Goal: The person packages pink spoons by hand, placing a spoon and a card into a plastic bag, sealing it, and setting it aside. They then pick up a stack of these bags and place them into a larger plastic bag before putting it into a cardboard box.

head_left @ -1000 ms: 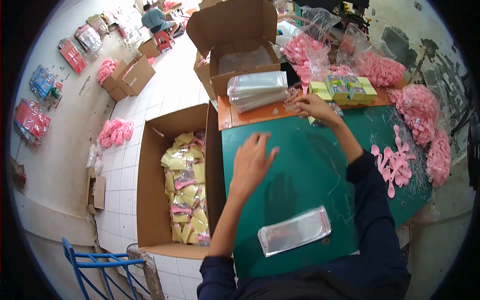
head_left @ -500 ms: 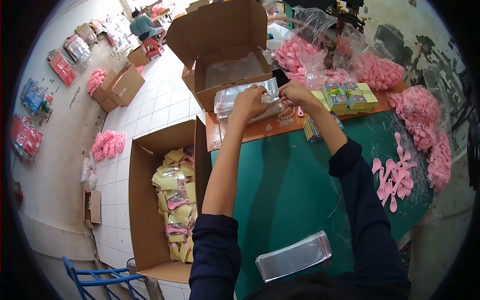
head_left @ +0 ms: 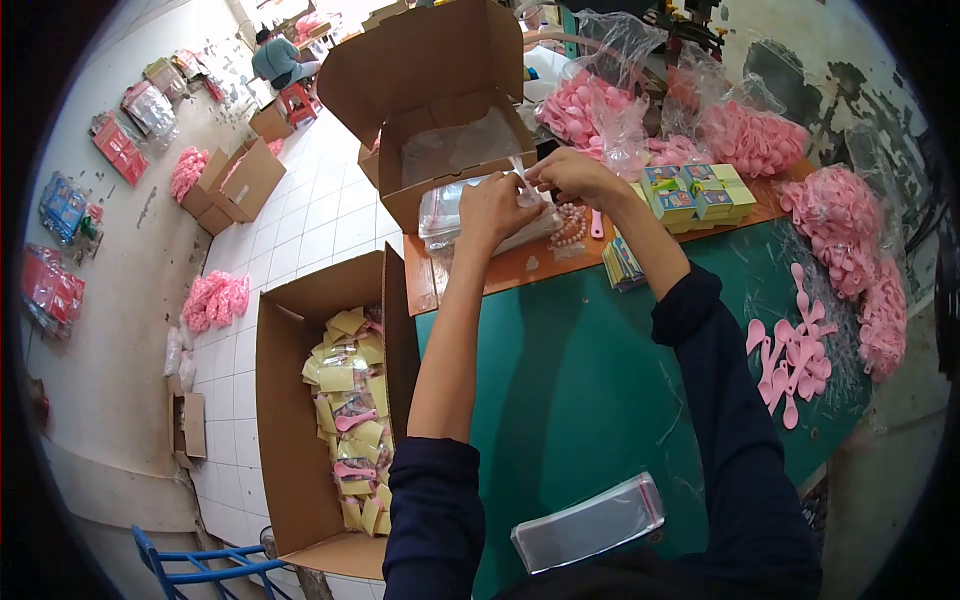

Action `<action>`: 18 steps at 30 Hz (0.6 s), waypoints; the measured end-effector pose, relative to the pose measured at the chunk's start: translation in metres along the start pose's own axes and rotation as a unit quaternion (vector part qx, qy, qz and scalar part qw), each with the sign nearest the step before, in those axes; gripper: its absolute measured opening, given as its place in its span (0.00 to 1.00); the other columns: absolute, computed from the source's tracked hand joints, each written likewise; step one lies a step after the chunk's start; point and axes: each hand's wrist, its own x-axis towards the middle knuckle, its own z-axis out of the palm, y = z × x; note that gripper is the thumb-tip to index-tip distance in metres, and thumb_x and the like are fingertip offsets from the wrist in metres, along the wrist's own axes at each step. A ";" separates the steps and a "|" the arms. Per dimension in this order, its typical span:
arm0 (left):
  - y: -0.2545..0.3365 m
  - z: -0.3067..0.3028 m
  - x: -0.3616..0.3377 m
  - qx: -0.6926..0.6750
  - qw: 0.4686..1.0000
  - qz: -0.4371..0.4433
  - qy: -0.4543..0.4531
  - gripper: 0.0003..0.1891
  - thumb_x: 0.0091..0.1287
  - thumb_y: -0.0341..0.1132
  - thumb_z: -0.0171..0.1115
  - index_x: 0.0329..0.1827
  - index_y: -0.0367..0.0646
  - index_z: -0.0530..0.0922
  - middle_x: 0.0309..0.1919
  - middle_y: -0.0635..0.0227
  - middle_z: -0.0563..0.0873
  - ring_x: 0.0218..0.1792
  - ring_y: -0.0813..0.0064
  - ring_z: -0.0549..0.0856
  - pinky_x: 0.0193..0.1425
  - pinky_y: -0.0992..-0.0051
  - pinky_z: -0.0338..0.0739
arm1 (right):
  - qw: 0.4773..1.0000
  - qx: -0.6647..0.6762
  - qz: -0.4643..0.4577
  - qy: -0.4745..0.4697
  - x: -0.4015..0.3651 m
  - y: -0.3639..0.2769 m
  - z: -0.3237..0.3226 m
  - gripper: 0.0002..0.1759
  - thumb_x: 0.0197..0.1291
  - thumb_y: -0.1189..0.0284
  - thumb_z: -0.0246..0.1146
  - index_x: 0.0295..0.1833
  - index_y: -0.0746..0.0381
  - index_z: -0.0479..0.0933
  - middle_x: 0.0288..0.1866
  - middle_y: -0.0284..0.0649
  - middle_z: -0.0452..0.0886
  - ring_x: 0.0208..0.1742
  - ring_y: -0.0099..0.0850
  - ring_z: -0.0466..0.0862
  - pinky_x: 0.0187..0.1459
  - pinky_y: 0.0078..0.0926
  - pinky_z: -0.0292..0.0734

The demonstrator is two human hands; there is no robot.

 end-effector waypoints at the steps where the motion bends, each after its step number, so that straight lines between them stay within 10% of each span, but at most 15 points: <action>1: 0.002 -0.001 0.001 0.004 1.000 -0.011 -0.005 0.23 0.52 0.55 0.63 0.39 0.45 0.82 0.33 0.61 0.84 0.37 0.59 0.84 0.41 0.62 0.76 | 1.000 -0.001 -0.003 -0.006 -0.003 -0.003 -0.001 0.19 0.56 0.79 0.51 0.52 0.63 0.80 0.37 0.38 0.80 0.29 0.20 0.73 0.26 0.16 0.64; 6: 0.004 0.004 0.004 0.024 0.998 -0.052 -0.008 0.18 0.51 0.50 0.64 0.35 0.45 0.81 0.33 0.63 0.84 0.37 0.61 0.84 0.39 0.60 0.73 | 0.997 0.000 -0.079 -0.011 0.003 0.021 -0.008 0.20 0.53 0.81 0.54 0.53 0.65 0.77 0.40 0.39 0.81 0.36 0.23 0.79 0.38 0.18 0.74; 9: -0.002 0.007 0.003 -0.011 0.999 -0.047 0.015 0.19 0.52 0.51 0.62 0.38 0.46 0.79 0.32 0.59 0.85 0.37 0.58 0.84 0.38 0.60 0.76 | 0.964 -0.068 -0.217 0.139 0.011 0.052 -0.006 0.18 0.45 0.80 0.60 0.45 0.69 0.80 0.40 0.47 0.84 0.37 0.32 0.84 0.40 0.25 0.77; 18: 0.000 0.006 0.003 -0.027 0.998 -0.026 -0.043 0.15 0.57 0.44 0.61 0.48 0.56 0.75 0.33 0.58 0.82 0.39 0.56 0.83 0.39 0.60 0.75 | 0.965 -0.075 -0.159 0.194 -0.003 0.072 0.009 0.24 0.38 0.73 0.73 0.45 0.66 0.76 0.33 0.39 0.81 0.35 0.28 0.82 0.39 0.24 0.78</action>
